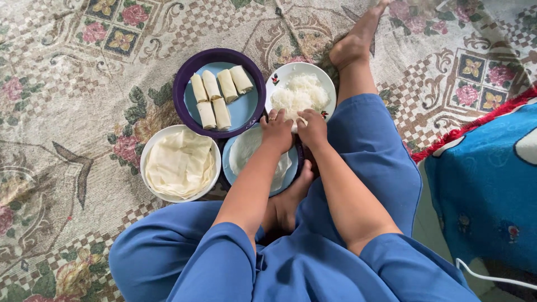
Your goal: Assembling and rolling spring rolls with rice filling while sitting on the floor.
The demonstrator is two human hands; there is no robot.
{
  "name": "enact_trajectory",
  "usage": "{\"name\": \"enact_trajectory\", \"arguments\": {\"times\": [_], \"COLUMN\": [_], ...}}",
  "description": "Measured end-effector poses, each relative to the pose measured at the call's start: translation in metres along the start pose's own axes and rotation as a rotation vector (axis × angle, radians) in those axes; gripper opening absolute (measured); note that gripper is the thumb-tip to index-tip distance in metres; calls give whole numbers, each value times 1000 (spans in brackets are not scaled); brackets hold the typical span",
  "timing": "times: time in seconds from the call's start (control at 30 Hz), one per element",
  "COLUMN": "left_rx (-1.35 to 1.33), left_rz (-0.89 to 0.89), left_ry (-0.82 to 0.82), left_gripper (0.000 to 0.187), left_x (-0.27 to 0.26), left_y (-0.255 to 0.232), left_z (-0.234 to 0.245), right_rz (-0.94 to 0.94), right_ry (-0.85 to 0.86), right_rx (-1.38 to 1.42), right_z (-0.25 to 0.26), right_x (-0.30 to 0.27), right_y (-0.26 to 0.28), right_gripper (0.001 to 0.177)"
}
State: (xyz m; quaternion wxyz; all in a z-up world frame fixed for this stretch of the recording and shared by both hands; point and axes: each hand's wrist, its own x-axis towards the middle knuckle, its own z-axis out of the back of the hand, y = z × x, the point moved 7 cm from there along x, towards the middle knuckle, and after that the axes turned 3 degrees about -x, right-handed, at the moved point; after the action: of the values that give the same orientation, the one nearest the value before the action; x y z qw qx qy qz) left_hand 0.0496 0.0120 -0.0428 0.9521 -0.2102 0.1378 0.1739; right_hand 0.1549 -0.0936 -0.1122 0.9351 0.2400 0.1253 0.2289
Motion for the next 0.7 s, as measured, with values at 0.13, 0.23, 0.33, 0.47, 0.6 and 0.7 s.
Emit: {"name": "enact_trajectory", "arguments": {"times": [0.13,0.23,0.33,0.47,0.6,0.7], "left_rx": [12,-46,-36,-366,-914,-1052], "left_rz": [1,52,17,62,-41,-93], "left_ry": [52,131,-60,-176,-292,-270], "left_gripper": [42,49,44,50,50,52], "left_x": [20,34,39,46,41,11], "left_y": [-6,-3,2,14,3,-10], "left_z": [-12,-30,-24,-17,11,55], "right_rz": [11,-14,18,-37,-104,-117], "right_ry": [-123,-162,-224,-261,-332,-336], "right_rx": [304,567,721,809,911,942], "right_z": [40,65,85,85,84,93], "right_x": [-5,-12,-17,-20,-22,-22], "right_y": [13,25,37,36,36,37], "right_gripper": [29,26,22,20,17,16]}}
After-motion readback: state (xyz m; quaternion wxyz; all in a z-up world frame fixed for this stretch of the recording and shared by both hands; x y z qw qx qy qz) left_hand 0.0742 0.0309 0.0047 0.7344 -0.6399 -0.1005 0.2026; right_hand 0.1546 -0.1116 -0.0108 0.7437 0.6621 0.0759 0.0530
